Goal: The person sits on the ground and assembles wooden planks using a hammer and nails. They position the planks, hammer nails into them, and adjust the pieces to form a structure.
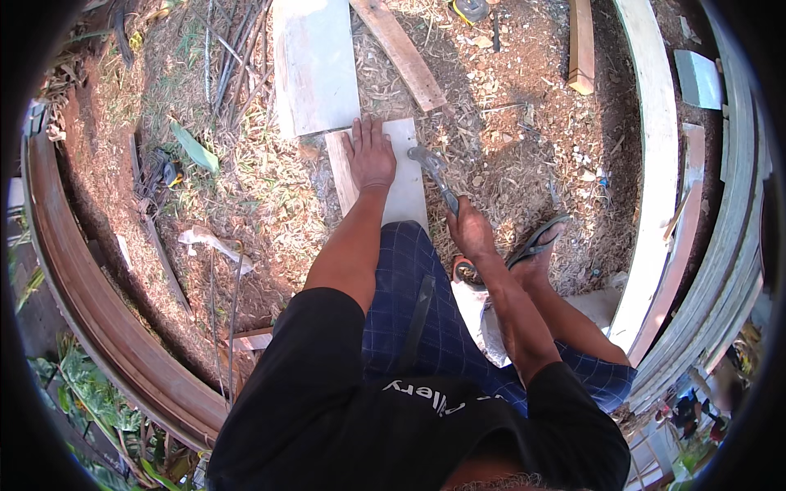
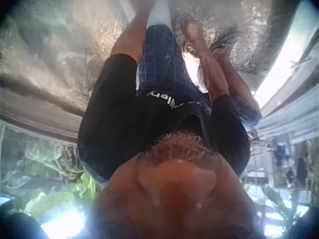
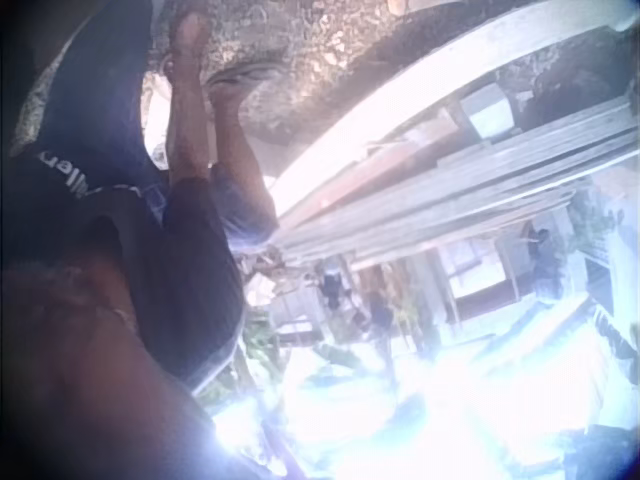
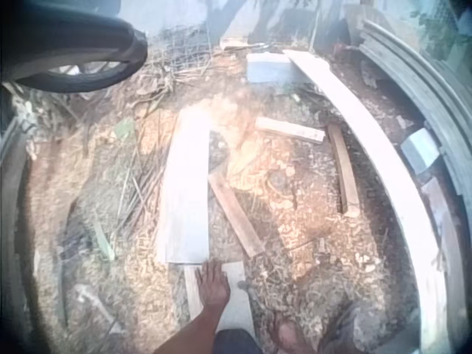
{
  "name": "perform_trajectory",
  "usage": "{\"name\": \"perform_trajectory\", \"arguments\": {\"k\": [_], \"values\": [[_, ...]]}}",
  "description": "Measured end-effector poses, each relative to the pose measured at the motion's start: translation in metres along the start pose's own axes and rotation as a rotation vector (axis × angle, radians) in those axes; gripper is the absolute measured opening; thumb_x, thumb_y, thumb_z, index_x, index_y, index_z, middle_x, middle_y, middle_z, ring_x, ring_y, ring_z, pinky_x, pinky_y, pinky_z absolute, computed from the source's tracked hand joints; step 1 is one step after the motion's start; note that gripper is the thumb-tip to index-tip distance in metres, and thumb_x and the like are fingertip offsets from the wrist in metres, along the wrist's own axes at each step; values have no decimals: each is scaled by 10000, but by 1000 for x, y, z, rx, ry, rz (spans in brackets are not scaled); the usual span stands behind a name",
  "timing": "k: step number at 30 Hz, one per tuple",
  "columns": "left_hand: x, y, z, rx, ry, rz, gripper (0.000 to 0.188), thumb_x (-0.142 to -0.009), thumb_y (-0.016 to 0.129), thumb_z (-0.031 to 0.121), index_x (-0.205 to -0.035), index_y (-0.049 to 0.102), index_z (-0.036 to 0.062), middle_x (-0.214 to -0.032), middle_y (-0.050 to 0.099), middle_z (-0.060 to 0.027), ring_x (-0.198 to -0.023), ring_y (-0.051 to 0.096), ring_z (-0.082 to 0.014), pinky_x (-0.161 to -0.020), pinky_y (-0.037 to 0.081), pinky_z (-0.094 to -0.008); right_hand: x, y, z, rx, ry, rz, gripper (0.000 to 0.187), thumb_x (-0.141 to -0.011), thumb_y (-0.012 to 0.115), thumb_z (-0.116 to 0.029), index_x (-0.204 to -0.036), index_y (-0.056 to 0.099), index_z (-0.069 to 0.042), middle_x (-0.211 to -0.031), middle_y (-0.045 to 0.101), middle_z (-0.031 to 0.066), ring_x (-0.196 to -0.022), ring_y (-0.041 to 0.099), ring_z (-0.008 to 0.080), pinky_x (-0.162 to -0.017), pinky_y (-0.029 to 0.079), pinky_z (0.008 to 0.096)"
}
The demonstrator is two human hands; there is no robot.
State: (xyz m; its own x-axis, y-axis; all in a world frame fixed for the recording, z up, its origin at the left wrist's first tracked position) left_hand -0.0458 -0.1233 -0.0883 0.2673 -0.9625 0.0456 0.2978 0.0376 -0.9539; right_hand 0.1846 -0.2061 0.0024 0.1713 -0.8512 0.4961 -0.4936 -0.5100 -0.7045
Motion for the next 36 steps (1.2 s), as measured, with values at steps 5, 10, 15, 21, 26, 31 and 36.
{"name": "perform_trajectory", "arguments": {"k": [5, 10, 15, 21, 26, 31, 36], "values": [[2, 2, -7, -96, 9, 27, 469, -1057, 411, 313, -1499, 471, 166, -1607, 398, -53, -1533, 263, -259, -1275, 76, -505, 18, -69, -77, -307, -187, 219, 277, -985, 667, -255, -1077, 545, -24, -817, 633, 165, -711, 648, 339, -653, 503, 434], [0, 5, 0, -31, 14, 27, 484, -1061, 408, 318, -1517, 452, 164, -1626, 375, -48, -1539, 250, -258, -1275, 76, -507, 7, -26, -38, -565, -493, 426, 275, -1011, 620, -276, -1110, 543, -31, -836, 584, 124, -754, 602, 265, -715, 508, 377], [0, 4, -2, -26, 24, 25, 488, -1069, 389, 322, -1516, 454, 139, -1622, 384, -58, -1535, 257, -271, -1268, 86, -511, 5, -14, -18, -45, 34, -13, 279, -1000, 589, -277, -1148, 496, -59, -1023, 686, 262, -917, 678, 477, -798, 531, 586], [3, -3, -1, -23, 50, 39, 473, -1062, 392, 307, -1494, 473, 133, -1610, 396, -73, -1534, 258, -278, -1267, 92, -509, 2, 7, 0, -35, 9, 1, 278, -1019, 561, -287, -1143, 496, -47, -992, 682, 264, -860, 680, 472, -807, 533, 561], [-1, -2, -5, -23, 57, 75, 457, -1071, 361, 311, -1486, 467, 152, -1589, 410, -71, -1518, 281, -283, -1260, 121, -521, -16, -46, 26, -172, 28, -205, 425, -1014, 587, -348, -1311, 492, -60, -988, 674, 246, -926, 692, 411, -827, 525, 533], [-6, 2, 13, -136, 137, 62, 477, -1074, 352, 331, -1493, 469, 135, -1593, 424, -78, -1510, 309, -285, -1238, 176, -530, -1, -175, 125, 333, 14, -241, 503, -966, 629, -262, -1431, 512, -109, -1245, 625, 190, -1152, 648, 376, -965, 532, 500], [-2, 13, -21, -175, 172, 173, 533, -1099, 277, 443, -1486, 494, 146, -1545, 490, -61, -1454, 399, -306, -1189, 258, -545, 89, -328, 203, 285, 225, 205, 413, -1007, 585, -313, -1360, 583, -97, -1123, 725, 188, -1075, 692, 356, -942, 540, 481]]}}
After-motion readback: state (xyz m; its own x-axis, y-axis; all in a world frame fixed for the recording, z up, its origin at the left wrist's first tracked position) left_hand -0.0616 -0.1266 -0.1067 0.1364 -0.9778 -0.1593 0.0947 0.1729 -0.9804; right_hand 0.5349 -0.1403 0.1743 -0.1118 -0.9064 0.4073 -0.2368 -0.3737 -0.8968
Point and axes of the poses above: each hand's wrist, its own x-axis away from the middle knuckle, its own y-axis out of the palm, z = x × y, the point moved 2 cm from there along -x, towards the middle knuckle
